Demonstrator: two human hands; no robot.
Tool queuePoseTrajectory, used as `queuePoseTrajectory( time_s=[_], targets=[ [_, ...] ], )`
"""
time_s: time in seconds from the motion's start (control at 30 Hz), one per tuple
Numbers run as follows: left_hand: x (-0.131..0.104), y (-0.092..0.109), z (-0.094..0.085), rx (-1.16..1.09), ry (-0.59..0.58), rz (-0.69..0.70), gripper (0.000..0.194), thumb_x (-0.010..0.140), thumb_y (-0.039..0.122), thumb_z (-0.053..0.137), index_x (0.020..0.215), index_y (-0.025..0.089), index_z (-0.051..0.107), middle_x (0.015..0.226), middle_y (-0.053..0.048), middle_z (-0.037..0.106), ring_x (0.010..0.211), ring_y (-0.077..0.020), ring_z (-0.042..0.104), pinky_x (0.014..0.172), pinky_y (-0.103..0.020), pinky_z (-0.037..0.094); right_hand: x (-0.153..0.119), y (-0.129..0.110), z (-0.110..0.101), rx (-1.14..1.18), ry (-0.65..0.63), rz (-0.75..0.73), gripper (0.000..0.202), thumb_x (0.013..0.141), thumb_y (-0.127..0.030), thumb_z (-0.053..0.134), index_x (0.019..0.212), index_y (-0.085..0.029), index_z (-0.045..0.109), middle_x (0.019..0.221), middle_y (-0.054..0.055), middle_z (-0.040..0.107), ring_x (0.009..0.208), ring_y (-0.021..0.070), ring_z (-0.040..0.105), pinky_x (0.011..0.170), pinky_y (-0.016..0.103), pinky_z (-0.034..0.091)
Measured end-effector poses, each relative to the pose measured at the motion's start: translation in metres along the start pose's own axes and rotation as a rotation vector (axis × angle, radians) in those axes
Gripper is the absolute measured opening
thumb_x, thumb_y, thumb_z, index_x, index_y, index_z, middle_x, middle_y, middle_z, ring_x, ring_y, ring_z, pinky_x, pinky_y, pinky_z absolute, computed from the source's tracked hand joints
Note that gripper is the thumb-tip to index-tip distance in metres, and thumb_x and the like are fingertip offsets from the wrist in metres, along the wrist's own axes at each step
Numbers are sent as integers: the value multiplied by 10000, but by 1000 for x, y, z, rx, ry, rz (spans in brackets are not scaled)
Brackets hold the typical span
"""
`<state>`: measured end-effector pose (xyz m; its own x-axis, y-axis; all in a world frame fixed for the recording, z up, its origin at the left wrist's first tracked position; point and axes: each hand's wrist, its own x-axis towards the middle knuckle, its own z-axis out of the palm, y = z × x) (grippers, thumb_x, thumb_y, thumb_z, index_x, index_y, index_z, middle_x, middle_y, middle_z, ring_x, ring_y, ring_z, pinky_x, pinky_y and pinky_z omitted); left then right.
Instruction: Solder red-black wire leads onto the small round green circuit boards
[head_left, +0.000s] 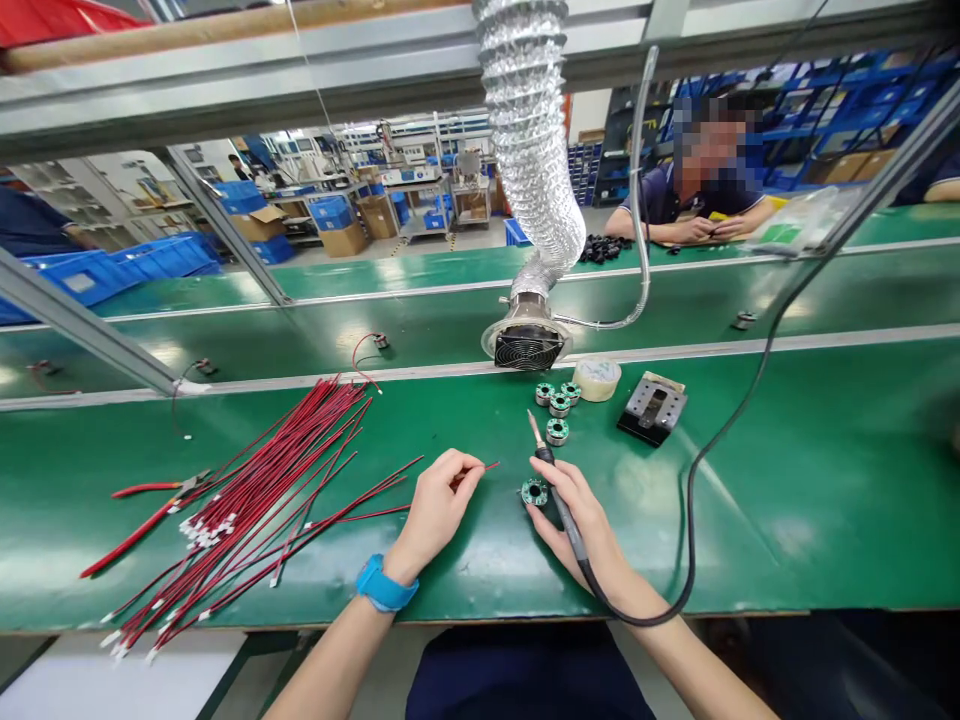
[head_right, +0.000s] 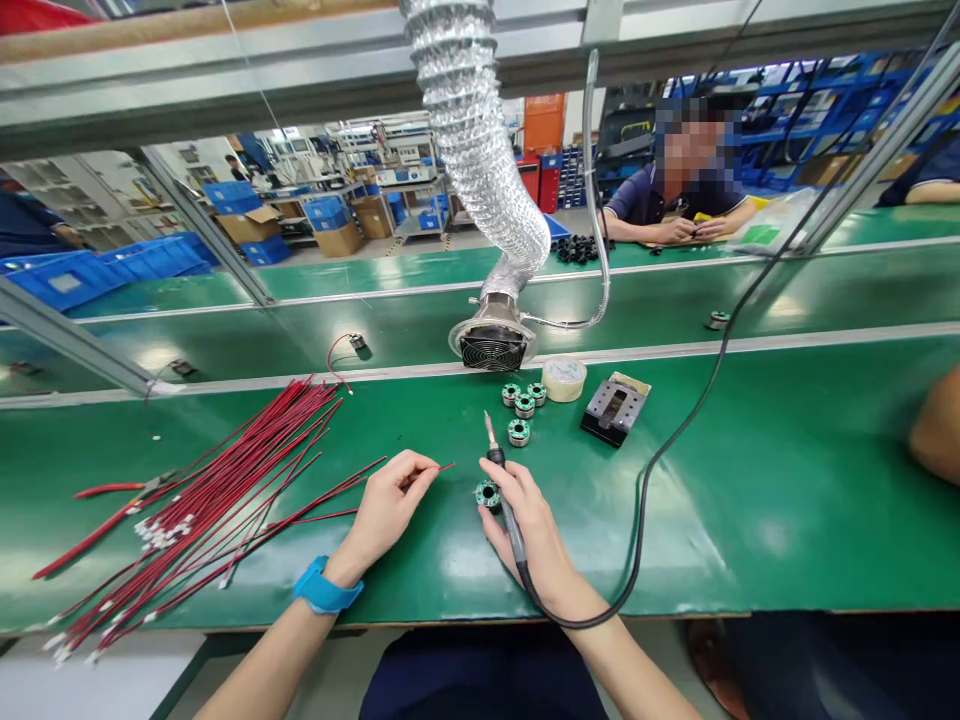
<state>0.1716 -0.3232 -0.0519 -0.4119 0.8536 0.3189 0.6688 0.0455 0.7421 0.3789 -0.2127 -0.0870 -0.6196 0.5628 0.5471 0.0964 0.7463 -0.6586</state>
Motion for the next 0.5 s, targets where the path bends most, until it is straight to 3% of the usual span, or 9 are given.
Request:
queuePoseTrajectory(
  time_s=[0.1,0.23,0.37,0.5],
  targets=[
    [-5,8,7,2,-6,2,183,1048,268,571,905,202,665,869,-14,633,770,-151,588,695,-267,442,-1,-1,-1,77,-7,34,529,1002,-184,586,1514,-304,522,1336,104,599,1093,204,717,987,347,605],
    [-10,19,19,18,-60,29,154,1048,229,569,922,201,653,869,-8,618,745,-141,568,677,-260,432,-10,-6,-1,36,35,97,577,971,-258,691,1522,-315,527,1261,94,610,1060,228,704,968,372,611],
    [-14,29,28,43,-166,72,114,1049,219,589,1000,214,692,889,-8,648,775,-149,597,707,-269,446,-19,-11,-4,95,14,146,621,966,-287,725,1542,-323,497,1323,96,578,1156,235,683,1028,372,591],
    [-14,36,32,57,-161,56,144,1056,213,574,953,214,674,908,-12,661,816,-159,616,746,-283,455,-23,-14,-5,150,6,185,584,998,-233,657,1545,-338,481,1362,86,564,1201,214,675,1064,356,575]
  ],
)
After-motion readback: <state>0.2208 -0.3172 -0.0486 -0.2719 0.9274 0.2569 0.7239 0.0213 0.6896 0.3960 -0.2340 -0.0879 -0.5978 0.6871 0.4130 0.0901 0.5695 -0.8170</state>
